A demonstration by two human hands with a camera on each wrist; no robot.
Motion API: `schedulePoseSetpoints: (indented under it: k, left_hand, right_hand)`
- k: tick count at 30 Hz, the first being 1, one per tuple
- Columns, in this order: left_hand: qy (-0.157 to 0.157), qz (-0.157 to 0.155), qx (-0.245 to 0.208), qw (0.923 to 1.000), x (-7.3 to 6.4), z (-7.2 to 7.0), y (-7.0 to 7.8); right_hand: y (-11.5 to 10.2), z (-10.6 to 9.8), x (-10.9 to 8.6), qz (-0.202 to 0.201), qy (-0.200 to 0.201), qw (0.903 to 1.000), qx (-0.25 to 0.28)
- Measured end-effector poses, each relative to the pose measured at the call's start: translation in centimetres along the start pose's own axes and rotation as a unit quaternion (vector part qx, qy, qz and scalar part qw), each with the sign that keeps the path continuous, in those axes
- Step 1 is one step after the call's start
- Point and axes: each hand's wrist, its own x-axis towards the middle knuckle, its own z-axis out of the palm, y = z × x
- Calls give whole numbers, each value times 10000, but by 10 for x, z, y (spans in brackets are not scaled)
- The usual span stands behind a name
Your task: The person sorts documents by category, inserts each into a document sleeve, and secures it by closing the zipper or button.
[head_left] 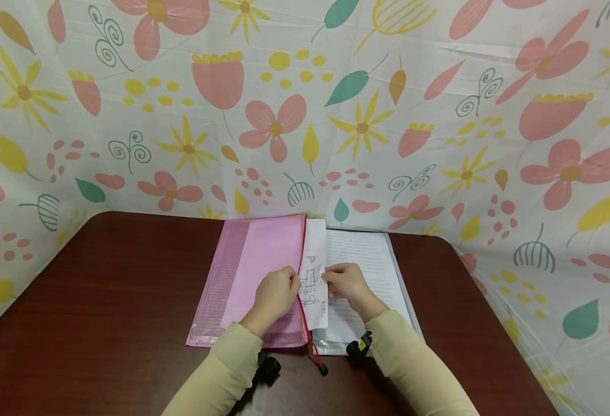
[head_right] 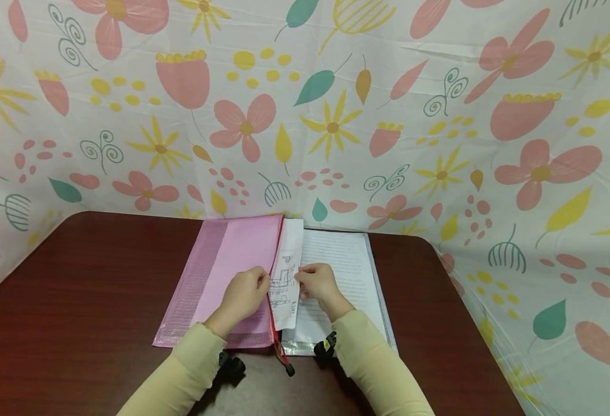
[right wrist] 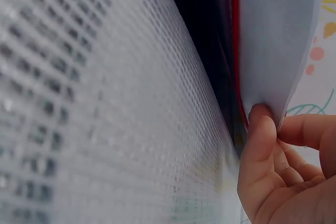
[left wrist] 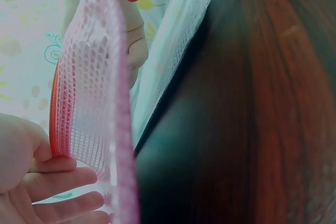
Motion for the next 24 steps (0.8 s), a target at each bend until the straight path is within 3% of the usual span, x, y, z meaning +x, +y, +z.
schedulePoseSetpoints:
  k: [7, 14, 24]
  left_hand:
    - [52, -26, -70, 10000, 0, 0, 0]
    - [-1, -38, -97, 9999, 0, 0, 1]
    - [-170, -42, -26, 9998, -1, -3, 2]
  right_hand:
    - [-6, 3, 7, -97, 229, 9994, -241]
    - [-10, -7, 7, -235, 33, 9987, -443]
    - [-11, -9, 10, -110, -357, 9984, -423]
